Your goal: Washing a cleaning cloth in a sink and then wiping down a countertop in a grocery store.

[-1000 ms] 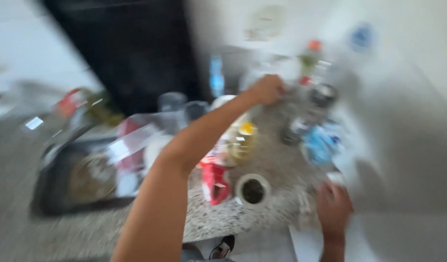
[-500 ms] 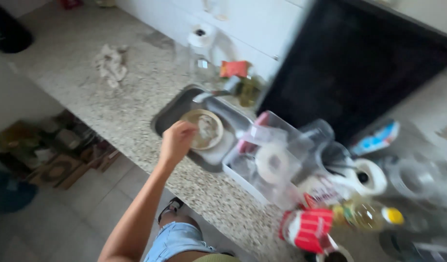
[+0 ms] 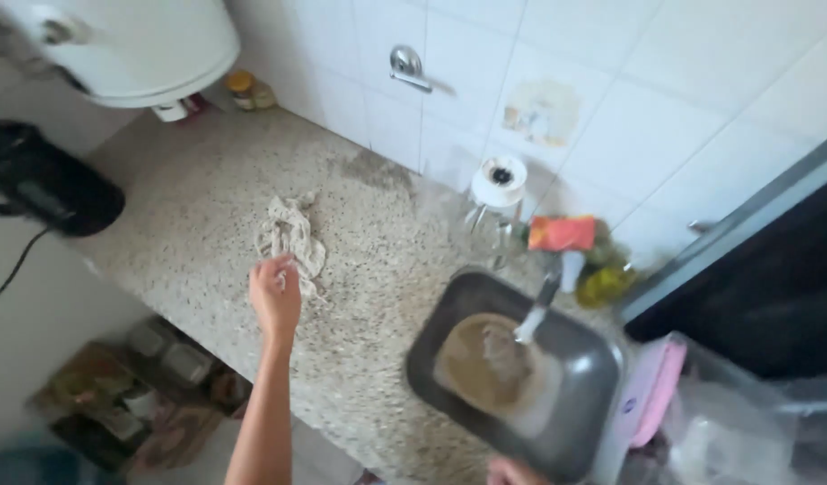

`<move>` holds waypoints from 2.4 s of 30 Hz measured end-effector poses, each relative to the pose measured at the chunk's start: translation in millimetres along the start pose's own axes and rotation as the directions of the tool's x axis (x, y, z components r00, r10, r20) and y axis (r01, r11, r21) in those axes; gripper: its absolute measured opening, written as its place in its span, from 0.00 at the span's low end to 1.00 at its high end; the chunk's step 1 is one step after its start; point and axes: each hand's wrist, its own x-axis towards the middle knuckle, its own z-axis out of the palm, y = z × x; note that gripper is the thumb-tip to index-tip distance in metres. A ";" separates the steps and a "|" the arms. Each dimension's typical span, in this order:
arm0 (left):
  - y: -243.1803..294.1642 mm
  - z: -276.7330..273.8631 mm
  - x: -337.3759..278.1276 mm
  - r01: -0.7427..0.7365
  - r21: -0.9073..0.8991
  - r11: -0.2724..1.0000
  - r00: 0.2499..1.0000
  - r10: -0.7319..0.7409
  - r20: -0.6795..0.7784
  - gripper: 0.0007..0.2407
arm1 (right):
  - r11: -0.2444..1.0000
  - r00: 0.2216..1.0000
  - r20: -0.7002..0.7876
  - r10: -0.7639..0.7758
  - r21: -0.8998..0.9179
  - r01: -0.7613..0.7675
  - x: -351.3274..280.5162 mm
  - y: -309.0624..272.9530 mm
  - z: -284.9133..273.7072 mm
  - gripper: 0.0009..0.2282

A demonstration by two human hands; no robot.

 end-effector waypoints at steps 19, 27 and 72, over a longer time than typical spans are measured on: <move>-13.1 168.1 83.0 -0.002 -0.199 0.980 0.884 0.094 0.458 0.11 | 0.753 0.724 -0.364 0.586 -0.086 -0.652 390.4 2.8 -78.8 0.21; 71.9 259.6 103.8 0.093 -0.250 0.964 0.703 0.114 0.702 0.32 | 0.603 0.711 -0.328 0.622 -0.379 -0.702 374.0 47.6 -113.3 0.17; -150.8 232.7 299.1 -0.134 0.699 0.703 0.943 -0.127 0.309 0.32 | 0.608 0.656 -0.093 0.749 -0.299 -0.736 199.8 -121.3 -36.1 0.15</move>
